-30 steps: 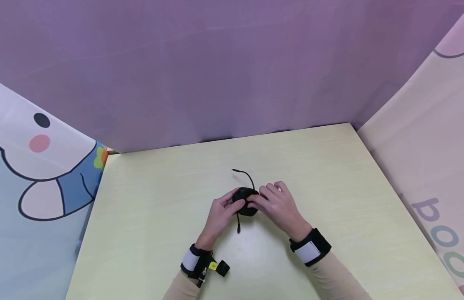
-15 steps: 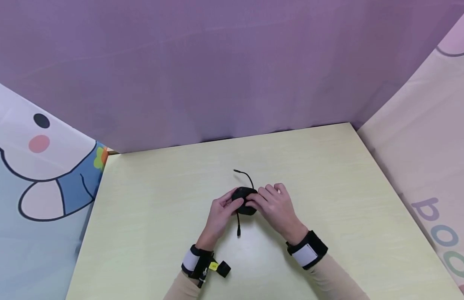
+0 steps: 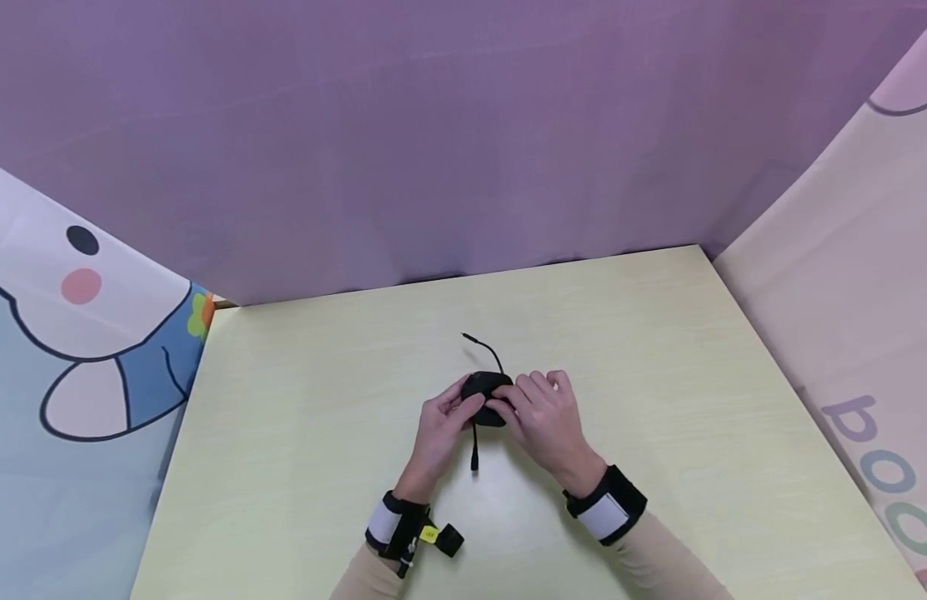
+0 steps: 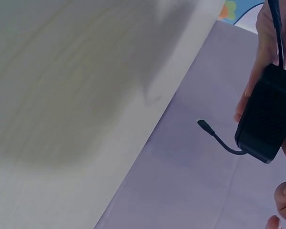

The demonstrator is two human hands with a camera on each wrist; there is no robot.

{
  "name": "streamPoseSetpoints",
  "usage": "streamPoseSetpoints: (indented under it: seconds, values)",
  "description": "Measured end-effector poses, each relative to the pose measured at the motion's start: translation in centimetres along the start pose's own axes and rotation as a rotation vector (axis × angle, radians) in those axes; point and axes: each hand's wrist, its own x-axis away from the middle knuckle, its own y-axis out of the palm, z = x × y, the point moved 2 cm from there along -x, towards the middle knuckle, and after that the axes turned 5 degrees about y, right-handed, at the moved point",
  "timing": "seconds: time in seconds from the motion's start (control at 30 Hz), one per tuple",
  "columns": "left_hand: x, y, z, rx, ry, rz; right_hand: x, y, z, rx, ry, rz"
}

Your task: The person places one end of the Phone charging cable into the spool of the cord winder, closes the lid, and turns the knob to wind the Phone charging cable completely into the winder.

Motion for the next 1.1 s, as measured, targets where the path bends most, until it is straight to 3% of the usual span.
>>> streamPoseSetpoints:
  seconds: [0.23, 0.9, 1.1]
  values:
    - [0.0, 0.1, -0.1, 0.032, 0.009, 0.02, 0.1, 0.1, -0.3, 0.017, 0.035, -0.033]
    - [0.3, 0.5, -0.5, 0.045, 0.061, 0.031, -0.2, 0.2, -1.1, 0.052, 0.099, -0.012]
    - [0.3, 0.8, -0.5, 0.038, 0.079, 0.041, 0.0, 0.5, -1.1, -0.002, 0.13, 0.0]
